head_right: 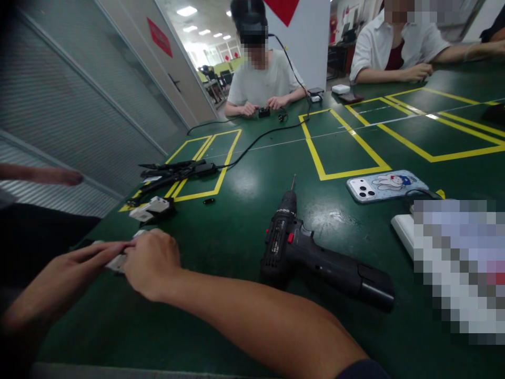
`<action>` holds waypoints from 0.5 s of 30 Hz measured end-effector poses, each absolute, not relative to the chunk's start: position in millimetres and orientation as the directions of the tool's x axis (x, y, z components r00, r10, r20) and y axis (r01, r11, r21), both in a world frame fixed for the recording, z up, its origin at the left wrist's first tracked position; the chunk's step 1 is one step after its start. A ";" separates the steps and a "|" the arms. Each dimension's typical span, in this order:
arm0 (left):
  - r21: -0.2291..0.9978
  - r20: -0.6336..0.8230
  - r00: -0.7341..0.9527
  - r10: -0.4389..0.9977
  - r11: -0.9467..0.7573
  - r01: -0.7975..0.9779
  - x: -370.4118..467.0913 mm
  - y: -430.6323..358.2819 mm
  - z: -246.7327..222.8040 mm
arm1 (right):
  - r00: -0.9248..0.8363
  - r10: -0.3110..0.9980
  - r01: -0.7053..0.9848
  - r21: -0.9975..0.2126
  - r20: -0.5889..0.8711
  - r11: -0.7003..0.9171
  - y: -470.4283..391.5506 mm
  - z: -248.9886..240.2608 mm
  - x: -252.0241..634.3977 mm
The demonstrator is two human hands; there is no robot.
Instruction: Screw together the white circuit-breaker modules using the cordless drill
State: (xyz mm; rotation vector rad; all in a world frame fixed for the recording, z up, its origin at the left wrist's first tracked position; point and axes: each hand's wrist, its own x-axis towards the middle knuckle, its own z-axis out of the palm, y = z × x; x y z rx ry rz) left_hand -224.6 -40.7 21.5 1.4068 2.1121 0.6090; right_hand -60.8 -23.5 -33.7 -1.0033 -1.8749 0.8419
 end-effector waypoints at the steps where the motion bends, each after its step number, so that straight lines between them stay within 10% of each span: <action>1: 0.634 -0.180 -0.341 0.923 0.374 0.677 -224.9 -40.6 20.7 | -0.346 0.847 0.311 -0.802 0.404 0.510 -24.7 -36.2 -60.2; 15: 0.694 -0.114 -0.498 0.860 0.427 0.579 -184.8 -44.3 37.2 | -0.523 0.649 0.436 -0.480 0.553 0.761 -28.9 -37.6 -43.9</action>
